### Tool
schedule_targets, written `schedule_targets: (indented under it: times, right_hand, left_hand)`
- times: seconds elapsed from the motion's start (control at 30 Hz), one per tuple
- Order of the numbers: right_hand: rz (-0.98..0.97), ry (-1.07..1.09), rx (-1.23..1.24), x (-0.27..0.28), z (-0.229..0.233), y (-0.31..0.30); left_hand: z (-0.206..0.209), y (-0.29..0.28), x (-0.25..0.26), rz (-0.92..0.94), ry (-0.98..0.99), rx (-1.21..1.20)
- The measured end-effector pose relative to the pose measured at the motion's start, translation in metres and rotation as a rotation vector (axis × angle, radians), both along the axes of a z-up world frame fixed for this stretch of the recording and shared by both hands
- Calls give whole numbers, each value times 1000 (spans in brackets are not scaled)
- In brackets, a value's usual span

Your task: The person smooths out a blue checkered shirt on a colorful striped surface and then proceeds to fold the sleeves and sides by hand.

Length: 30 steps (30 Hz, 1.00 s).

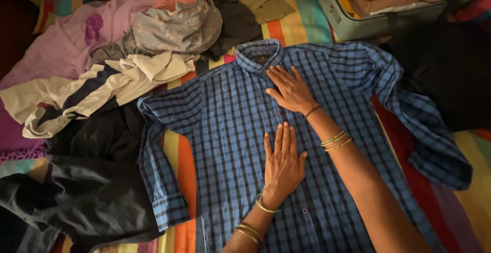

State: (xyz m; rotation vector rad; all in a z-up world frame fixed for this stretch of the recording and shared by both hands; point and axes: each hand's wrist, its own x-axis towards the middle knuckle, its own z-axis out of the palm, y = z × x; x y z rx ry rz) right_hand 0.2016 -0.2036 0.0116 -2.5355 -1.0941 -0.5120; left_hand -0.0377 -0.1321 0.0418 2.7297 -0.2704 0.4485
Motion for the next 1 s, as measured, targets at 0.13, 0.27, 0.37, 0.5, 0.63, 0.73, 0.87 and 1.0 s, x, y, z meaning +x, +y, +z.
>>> schedule_targets:
  times: [0.13,0.27,0.37,0.5,0.63,0.73,0.87,1.0]
  right_hand:
    - [34,113,167,-6,5,-3]
    - [23,7,264,1,1,1]
    - [-72,-28,39,19,-5,9]
    - [-155,16,-65,40,-17,16]
    - [-112,18,-44,55,-19,13]
    - [-81,53,-8,52,-18,11]
    - [-38,-39,121,56,-20,9]
    - [-141,-10,-17,70,-27,15]
  left_hand:
    - [0,-1,1,2,-4,-1]
    - [-1,1,0,-6,9,-19]
    - [-1,0,2,6,-6,0]
    - [2,1,0,-9,17,-34]
    - [1,2,1,-11,2,-54]
    - [0,2,1,-7,-14,-24]
    - [0,2,1,-6,7,-45]
    - [0,2,2,-4,17,-45]
